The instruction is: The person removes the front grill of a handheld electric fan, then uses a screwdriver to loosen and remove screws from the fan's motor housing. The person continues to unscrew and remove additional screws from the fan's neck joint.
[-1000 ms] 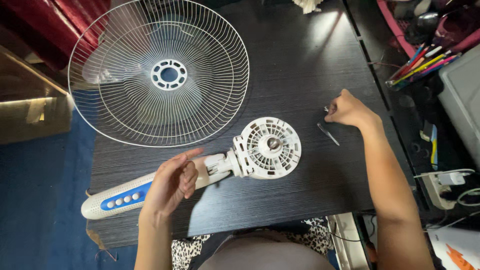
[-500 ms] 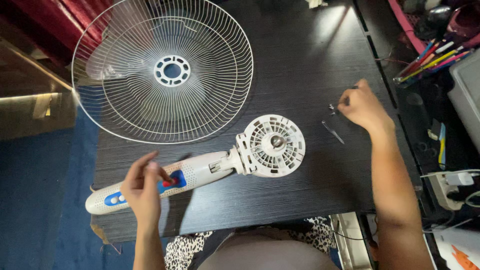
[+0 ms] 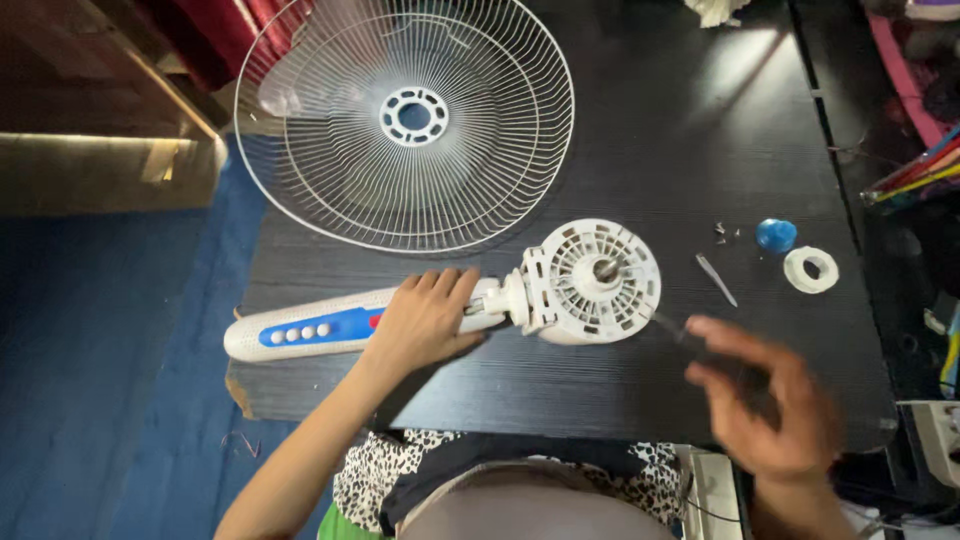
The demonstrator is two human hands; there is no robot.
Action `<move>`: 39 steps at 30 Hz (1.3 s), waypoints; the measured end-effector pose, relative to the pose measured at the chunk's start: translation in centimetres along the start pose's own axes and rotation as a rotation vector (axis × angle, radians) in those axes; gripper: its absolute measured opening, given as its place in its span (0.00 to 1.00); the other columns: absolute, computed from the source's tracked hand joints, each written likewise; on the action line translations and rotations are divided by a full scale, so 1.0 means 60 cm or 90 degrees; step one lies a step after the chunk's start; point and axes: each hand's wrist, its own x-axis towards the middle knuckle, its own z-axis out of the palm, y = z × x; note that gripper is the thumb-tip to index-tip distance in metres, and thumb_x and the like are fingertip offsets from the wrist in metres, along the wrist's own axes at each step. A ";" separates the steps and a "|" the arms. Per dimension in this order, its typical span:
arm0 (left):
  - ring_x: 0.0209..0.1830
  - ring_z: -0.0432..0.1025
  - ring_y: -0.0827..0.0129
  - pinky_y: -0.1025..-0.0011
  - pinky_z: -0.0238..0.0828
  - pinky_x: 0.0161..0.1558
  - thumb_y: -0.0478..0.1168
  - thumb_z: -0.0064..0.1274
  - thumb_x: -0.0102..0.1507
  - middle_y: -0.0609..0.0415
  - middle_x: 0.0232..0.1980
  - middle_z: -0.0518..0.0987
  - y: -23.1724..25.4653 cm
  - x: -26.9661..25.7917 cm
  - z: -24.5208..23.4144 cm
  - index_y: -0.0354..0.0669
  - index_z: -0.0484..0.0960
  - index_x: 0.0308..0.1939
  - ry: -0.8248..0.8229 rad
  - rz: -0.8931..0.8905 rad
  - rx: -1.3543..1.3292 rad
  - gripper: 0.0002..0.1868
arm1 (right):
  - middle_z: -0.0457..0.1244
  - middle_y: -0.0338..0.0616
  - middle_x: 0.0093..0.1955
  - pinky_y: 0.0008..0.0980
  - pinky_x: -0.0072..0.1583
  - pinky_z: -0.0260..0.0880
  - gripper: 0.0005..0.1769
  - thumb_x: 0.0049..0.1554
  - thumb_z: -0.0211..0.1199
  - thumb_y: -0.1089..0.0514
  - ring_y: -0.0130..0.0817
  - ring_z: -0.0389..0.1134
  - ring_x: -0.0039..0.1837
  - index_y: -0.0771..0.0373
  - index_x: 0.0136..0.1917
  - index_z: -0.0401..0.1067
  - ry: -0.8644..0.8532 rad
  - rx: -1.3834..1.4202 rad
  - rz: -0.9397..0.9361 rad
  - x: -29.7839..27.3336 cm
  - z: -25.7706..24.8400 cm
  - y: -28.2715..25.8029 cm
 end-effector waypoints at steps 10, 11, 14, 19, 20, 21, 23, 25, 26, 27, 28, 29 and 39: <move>0.33 0.78 0.46 0.54 0.75 0.33 0.55 0.68 0.44 0.41 0.35 0.81 -0.009 0.034 0.014 0.36 0.71 0.50 -0.088 0.038 -0.085 0.39 | 0.61 0.57 0.67 0.50 0.58 0.76 0.32 0.54 0.73 0.70 0.62 0.70 0.65 0.65 0.62 0.55 0.063 0.227 -0.312 -0.148 0.217 0.028; 0.34 0.78 0.46 0.54 0.75 0.35 0.56 0.67 0.46 0.41 0.35 0.82 -0.008 0.038 0.012 0.37 0.71 0.52 -0.124 0.016 -0.093 0.39 | 0.62 0.57 0.67 0.49 0.58 0.76 0.32 0.54 0.73 0.71 0.62 0.70 0.65 0.65 0.62 0.54 0.070 0.237 -0.294 -0.149 0.238 0.026; 0.37 0.79 0.45 0.53 0.75 0.40 0.57 0.66 0.48 0.39 0.35 0.83 -0.010 0.051 0.007 0.36 0.70 0.56 -0.207 -0.037 -0.128 0.41 | 0.64 0.59 0.62 0.49 0.57 0.76 0.30 0.53 0.72 0.71 0.61 0.72 0.62 0.66 0.60 0.55 0.134 0.230 -0.258 -0.150 0.276 0.016; 0.40 0.79 0.43 0.54 0.75 0.45 0.55 0.66 0.45 0.38 0.39 0.83 -0.020 0.073 0.000 0.33 0.68 0.61 -0.232 -0.076 -0.197 0.47 | 0.65 0.63 0.59 0.49 0.57 0.77 0.28 0.53 0.71 0.72 0.64 0.71 0.61 0.66 0.57 0.55 0.178 0.246 -0.254 -0.128 0.290 0.019; 0.40 0.79 0.43 0.54 0.75 0.46 0.55 0.66 0.45 0.38 0.39 0.84 -0.020 0.075 -0.001 0.33 0.68 0.61 -0.236 -0.078 -0.192 0.47 | 0.65 0.63 0.60 0.50 0.57 0.76 0.28 0.53 0.71 0.73 0.65 0.71 0.62 0.65 0.57 0.55 0.176 0.256 -0.255 -0.123 0.291 0.019; 0.41 0.79 0.43 0.54 0.75 0.46 0.55 0.66 0.45 0.38 0.40 0.84 -0.020 0.075 -0.002 0.33 0.69 0.61 -0.240 -0.079 -0.188 0.46 | 0.65 0.63 0.60 0.50 0.57 0.76 0.28 0.53 0.71 0.74 0.65 0.71 0.62 0.65 0.57 0.55 0.175 0.266 -0.256 -0.117 0.292 0.019; 0.41 0.79 0.44 0.54 0.75 0.47 0.55 0.66 0.45 0.39 0.40 0.84 -0.019 0.073 -0.002 0.33 0.68 0.61 -0.239 -0.081 -0.183 0.47 | 0.65 0.63 0.60 0.50 0.57 0.76 0.28 0.53 0.70 0.74 0.65 0.70 0.62 0.65 0.58 0.56 0.175 0.271 -0.260 -0.104 0.296 0.020; 0.40 0.79 0.44 0.54 0.75 0.46 0.55 0.66 0.44 0.39 0.40 0.84 -0.015 0.071 0.000 0.32 0.67 0.63 -0.232 -0.082 -0.184 0.49 | 0.65 0.62 0.61 0.50 0.56 0.77 0.28 0.53 0.70 0.75 0.65 0.71 0.62 0.65 0.59 0.56 0.170 0.271 -0.266 -0.095 0.300 0.017; 0.41 0.79 0.43 0.54 0.75 0.46 0.56 0.66 0.45 0.39 0.40 0.84 -0.014 0.070 0.000 0.33 0.68 0.62 -0.229 -0.083 -0.181 0.48 | 0.65 0.61 0.61 0.49 0.57 0.77 0.29 0.53 0.70 0.75 0.64 0.71 0.62 0.65 0.59 0.56 0.165 0.267 -0.270 -0.091 0.302 0.015; 0.41 0.79 0.43 0.53 0.75 0.46 0.56 0.66 0.45 0.39 0.41 0.84 -0.014 0.068 0.000 0.33 0.69 0.61 -0.226 -0.083 -0.177 0.47 | 0.65 0.60 0.62 0.49 0.57 0.77 0.30 0.53 0.70 0.75 0.64 0.71 0.62 0.65 0.60 0.55 0.161 0.264 -0.275 -0.088 0.303 0.014; 0.41 0.79 0.43 0.53 0.75 0.46 0.56 0.66 0.45 0.40 0.41 0.84 -0.013 0.067 0.000 0.34 0.70 0.60 -0.225 -0.082 -0.175 0.45 | 0.65 0.59 0.62 0.48 0.57 0.77 0.31 0.53 0.71 0.75 0.62 0.71 0.62 0.65 0.61 0.55 0.152 0.244 -0.289 -0.087 0.303 0.012; 0.41 0.79 0.43 0.53 0.75 0.46 0.56 0.66 0.45 0.40 0.41 0.84 -0.013 0.064 0.000 0.33 0.70 0.60 -0.228 -0.087 -0.179 0.46 | 0.64 0.59 0.63 0.47 0.57 0.77 0.32 0.53 0.71 0.74 0.61 0.71 0.62 0.65 0.61 0.54 0.142 0.224 -0.304 -0.087 0.302 0.010; 0.43 0.79 0.42 0.52 0.74 0.48 0.56 0.67 0.45 0.38 0.42 0.84 -0.011 0.071 0.002 0.33 0.69 0.61 -0.237 -0.081 -0.173 0.47 | 0.63 0.56 0.63 0.43 0.57 0.77 0.36 0.53 0.75 0.72 0.58 0.72 0.62 0.64 0.64 0.53 0.117 0.153 -0.367 -0.080 0.290 -0.001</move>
